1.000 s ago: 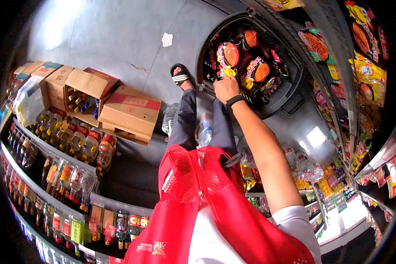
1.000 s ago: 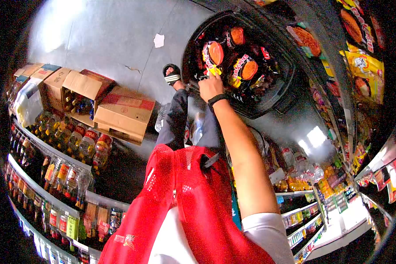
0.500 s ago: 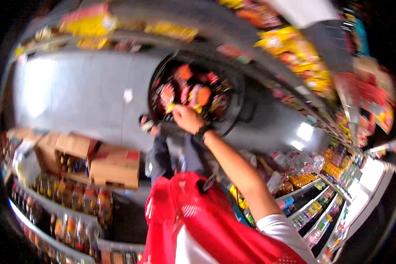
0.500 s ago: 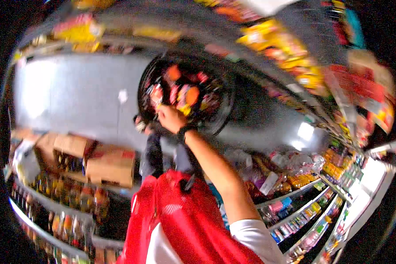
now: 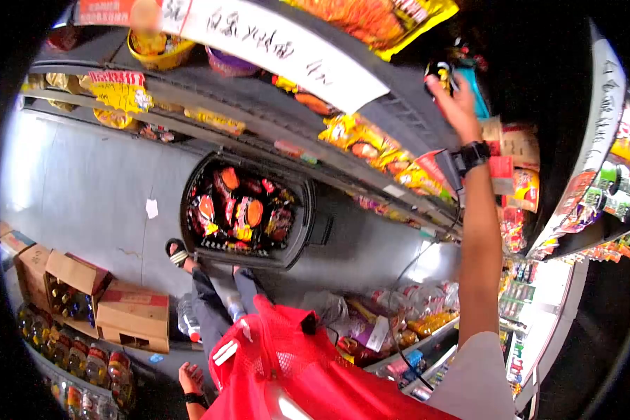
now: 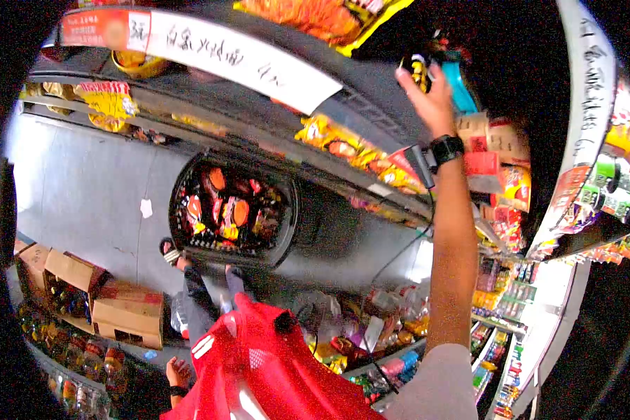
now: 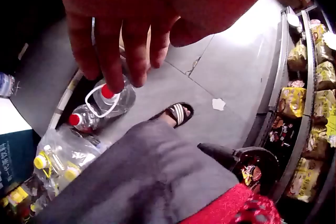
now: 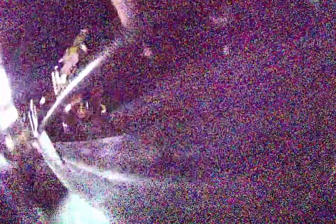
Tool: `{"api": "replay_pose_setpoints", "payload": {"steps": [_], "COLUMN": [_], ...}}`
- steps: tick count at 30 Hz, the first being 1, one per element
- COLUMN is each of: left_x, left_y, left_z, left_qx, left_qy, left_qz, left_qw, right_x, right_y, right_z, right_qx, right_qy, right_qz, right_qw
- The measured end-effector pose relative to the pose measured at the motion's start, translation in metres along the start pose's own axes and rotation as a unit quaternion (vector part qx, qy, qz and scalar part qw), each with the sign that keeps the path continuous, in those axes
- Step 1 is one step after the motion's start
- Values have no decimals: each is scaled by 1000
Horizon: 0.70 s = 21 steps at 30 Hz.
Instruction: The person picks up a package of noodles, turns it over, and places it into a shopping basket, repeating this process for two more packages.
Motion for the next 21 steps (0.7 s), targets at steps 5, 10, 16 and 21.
{"api": "replay_pose_setpoints", "payload": {"steps": [5,10,16,21], "left_x": [87,174,269,278], "left_y": [44,87,243,429], "left_z": [69,137,257,372], "left_qx": [-42,-136,-225,-358], "left_qy": [16,-19,-138,-245], "left_qz": [123,255,377,567], "left_qw": [991,957,888,701], "right_x": [7,-10,-57,-78], "right_y": [13,37,98,166], "right_z": [2,-26,-108,-141], "right_qx": [57,37,89,99], "right_qy": [151,-10,-172,-279], "right_qz": [-21,-27,30,0], "right_qw": [987,999,981,955]}}
Point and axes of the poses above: each hand's wrist, its own y-axis away from the middle knuckle, its own z-axis out of the palm, x = y × z, the point moved 9 cm from there along -y, towards the middle knuckle, and after that the axes turned 4 degrees about y, right-handed, at the moved point
